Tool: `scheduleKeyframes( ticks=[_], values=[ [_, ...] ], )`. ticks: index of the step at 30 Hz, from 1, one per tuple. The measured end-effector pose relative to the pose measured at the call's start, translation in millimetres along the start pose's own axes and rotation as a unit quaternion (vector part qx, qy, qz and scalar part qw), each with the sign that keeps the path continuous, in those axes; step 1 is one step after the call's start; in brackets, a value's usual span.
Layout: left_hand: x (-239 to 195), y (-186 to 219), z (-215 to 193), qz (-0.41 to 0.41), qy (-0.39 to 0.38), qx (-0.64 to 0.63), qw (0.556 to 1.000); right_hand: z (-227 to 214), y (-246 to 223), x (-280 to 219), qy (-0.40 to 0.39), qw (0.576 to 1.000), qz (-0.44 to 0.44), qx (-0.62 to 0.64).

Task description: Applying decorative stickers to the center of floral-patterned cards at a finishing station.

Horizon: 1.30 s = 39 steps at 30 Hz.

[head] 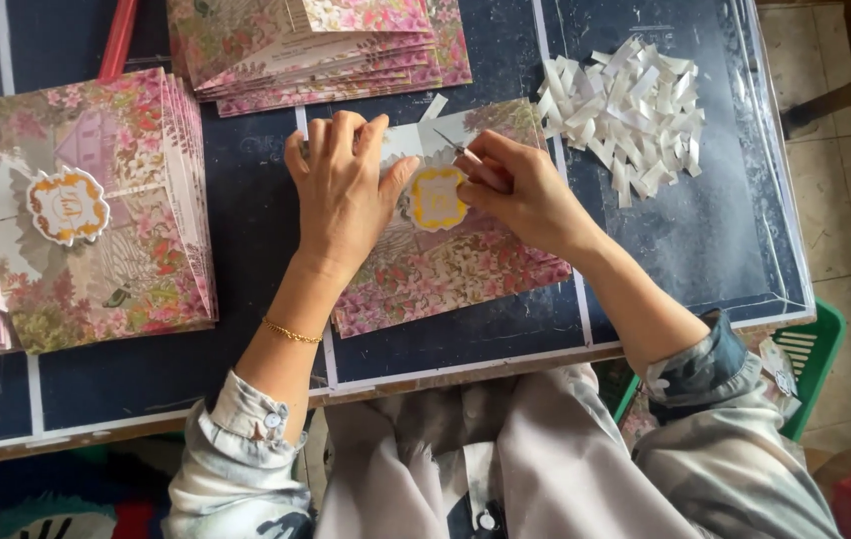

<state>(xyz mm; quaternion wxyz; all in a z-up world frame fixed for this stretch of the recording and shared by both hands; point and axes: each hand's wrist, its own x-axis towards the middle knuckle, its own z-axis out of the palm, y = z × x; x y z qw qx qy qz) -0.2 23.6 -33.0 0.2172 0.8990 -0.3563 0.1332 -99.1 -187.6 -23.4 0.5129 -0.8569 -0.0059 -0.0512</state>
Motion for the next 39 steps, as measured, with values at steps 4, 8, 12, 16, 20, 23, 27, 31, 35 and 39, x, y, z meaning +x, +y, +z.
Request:
scheduleKeyframes(
  ticks=[4, 8, 12, 16, 20, 23, 27, 31, 35, 39],
  values=[
    [-0.6, -3.1, 4.7, -0.011, -0.009, -0.015, 1.0, 2.2, -19.7, 0.0, 0.001, 1.0, -0.003, -0.031],
    [-0.1, -11.9, 3.3, -0.021, -0.043, -0.075, 0.996, 4.1, -29.3, 1.4, 0.007, 0.999, -0.002, -0.049],
    [-0.7, -25.4, 0.2, -0.017, -0.098, -0.181, 0.979, 5.5, -24.0, 1.3, 0.014, 0.998, 0.02, -0.059],
    [-0.8, -31.7, -0.3, -0.002, -0.123, -0.193, 0.973, 6.5, -24.7, 2.7, 0.019, 0.997, 0.023, -0.078],
    [-1.1, -33.4, 3.8, -0.001, -0.134, -0.177, 0.975, 7.5, -26.9, 4.1, 0.019, 0.995, 0.025, -0.09],
    [0.1, -34.5, 5.9, -0.005, -0.137, -0.182, 0.974, 6.2, -34.6, 6.0, 0.011, 0.996, 0.024, -0.086],
    [-0.7, -35.6, 8.1, -0.008, -0.132, -0.18, 0.975, 7.5, -32.7, 7.1, 0.005, 0.996, 0.028, -0.08],
    [-1.3, -35.6, 12.0, -0.005, -0.128, -0.171, 0.977, 13.8, -20.8, 8.0, 0.003, 0.995, 0.044, -0.092],
    [-5.0, -14.8, -12.9, -0.045, -0.116, -0.144, 0.982, 14.4, -40.9, 3.3, -0.016, 0.949, 0.056, -0.31],
    [-31.6, 19.4, -58.0, -0.164, -0.08, -0.211, 0.96, -10.2, -67.1, -24.9, 0.024, 0.915, 0.077, -0.394]
  ],
)
